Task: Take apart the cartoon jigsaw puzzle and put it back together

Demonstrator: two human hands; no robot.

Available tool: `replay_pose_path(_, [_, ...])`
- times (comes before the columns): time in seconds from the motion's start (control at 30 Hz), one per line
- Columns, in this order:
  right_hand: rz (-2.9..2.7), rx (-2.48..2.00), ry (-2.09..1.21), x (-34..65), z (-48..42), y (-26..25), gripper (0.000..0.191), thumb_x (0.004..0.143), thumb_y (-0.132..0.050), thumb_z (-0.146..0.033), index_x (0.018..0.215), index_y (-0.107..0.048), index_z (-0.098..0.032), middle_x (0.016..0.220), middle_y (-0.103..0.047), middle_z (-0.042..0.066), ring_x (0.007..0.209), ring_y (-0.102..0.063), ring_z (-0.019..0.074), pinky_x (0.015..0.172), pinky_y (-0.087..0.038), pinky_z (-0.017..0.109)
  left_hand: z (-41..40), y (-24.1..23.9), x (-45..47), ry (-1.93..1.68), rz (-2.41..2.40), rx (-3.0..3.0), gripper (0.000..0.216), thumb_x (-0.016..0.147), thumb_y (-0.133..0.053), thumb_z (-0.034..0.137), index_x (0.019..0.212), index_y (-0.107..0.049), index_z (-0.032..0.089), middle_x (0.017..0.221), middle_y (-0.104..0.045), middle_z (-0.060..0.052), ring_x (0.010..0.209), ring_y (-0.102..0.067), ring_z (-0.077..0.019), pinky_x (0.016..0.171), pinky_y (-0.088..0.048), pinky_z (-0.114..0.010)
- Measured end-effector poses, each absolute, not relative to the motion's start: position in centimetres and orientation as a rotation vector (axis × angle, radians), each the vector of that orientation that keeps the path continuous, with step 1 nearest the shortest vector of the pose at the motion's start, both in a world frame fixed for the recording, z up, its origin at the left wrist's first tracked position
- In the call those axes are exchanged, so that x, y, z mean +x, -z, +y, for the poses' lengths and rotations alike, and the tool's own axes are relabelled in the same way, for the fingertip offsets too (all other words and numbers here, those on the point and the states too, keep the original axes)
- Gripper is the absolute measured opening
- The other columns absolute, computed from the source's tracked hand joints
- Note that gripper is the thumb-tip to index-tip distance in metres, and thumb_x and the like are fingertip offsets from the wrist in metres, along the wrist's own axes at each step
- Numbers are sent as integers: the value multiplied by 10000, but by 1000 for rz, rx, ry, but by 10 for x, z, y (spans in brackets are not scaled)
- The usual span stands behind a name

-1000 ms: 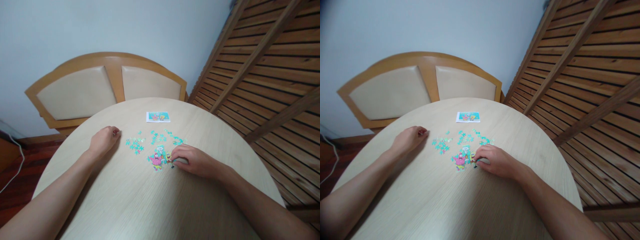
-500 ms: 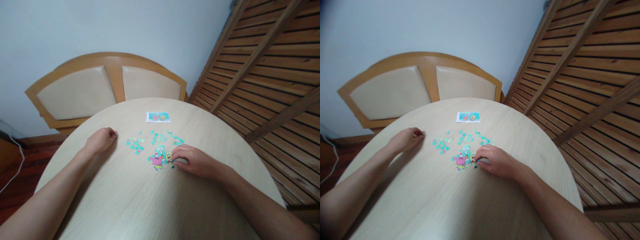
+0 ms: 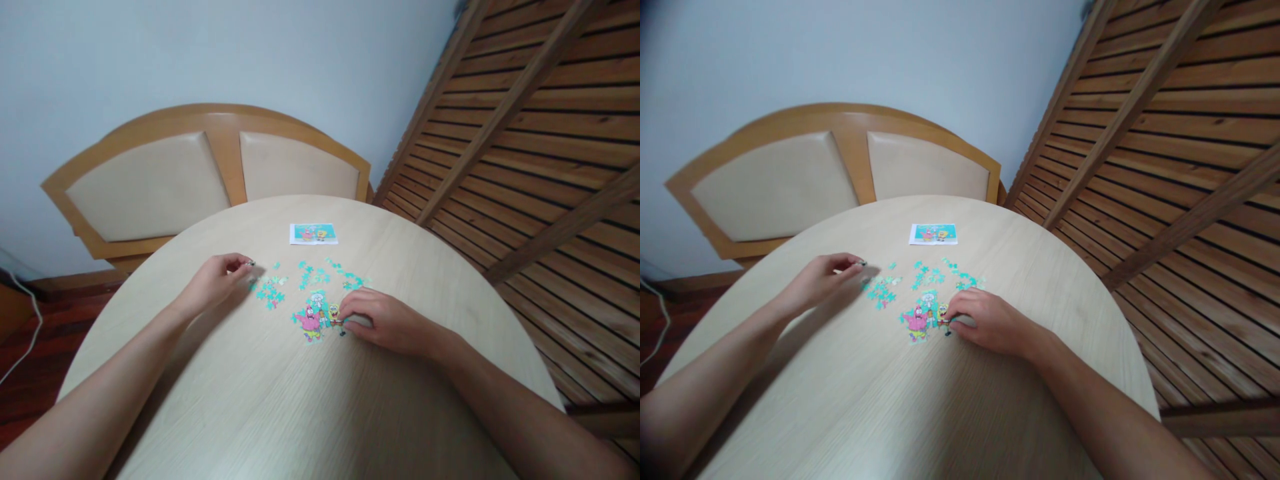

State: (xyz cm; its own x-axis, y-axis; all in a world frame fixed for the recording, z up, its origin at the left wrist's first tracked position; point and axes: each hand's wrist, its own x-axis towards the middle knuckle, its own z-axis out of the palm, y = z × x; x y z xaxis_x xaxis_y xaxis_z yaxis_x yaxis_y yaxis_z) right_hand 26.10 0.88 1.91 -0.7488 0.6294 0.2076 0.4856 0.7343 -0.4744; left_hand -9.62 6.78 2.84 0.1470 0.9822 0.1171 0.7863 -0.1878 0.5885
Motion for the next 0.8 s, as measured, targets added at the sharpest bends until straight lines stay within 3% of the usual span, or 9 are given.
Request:
replay_pose_path(0.27, [-2460,-894,-384,252,5,-14,135,975,-635,-284,1079,-687,-216,1059,-766,44,1000,-693,213,932,-491,379,17,-14,-23,-730,1101,1960,288,952,-534,372,951,-742,173,963,-748,-85,910,-660,-218,857,-500,-345])
replay_pose_path(0.37, [-2411,-879,-344,247,1,-14,202,951,-678,-338,1107,-676,-210,1054,-770,51,990,-700,222,896,-493,369,4,-8,-9,-700,1021,1882,282,967,-539,376,1076,-699,171,840,-694,-40,735,-602,-173,684,-475,-286])
replay_pose_path(0.53, [-2408,-806,-359,239,-6,-15,278,937,-700,-393,1138,-670,-204,1044,-770,55,969,-701,221,867,-474,359,-3,-4,1,-783,903,1766,278,933,-621,342,1142,-627,159,777,-599,13,730,-560,-145,695,-441,-262])
replay_pose_path(0.8, [-2418,-747,-398,236,-4,-15,64,943,-693,-280,951,-721,-224,860,-763,3,812,-685,170,808,-436,317,-9,-1,7,-747,827,1681,267,921,-640,338,1121,-611,165,768,-605,15,717,-556,-140,675,-427,-259])
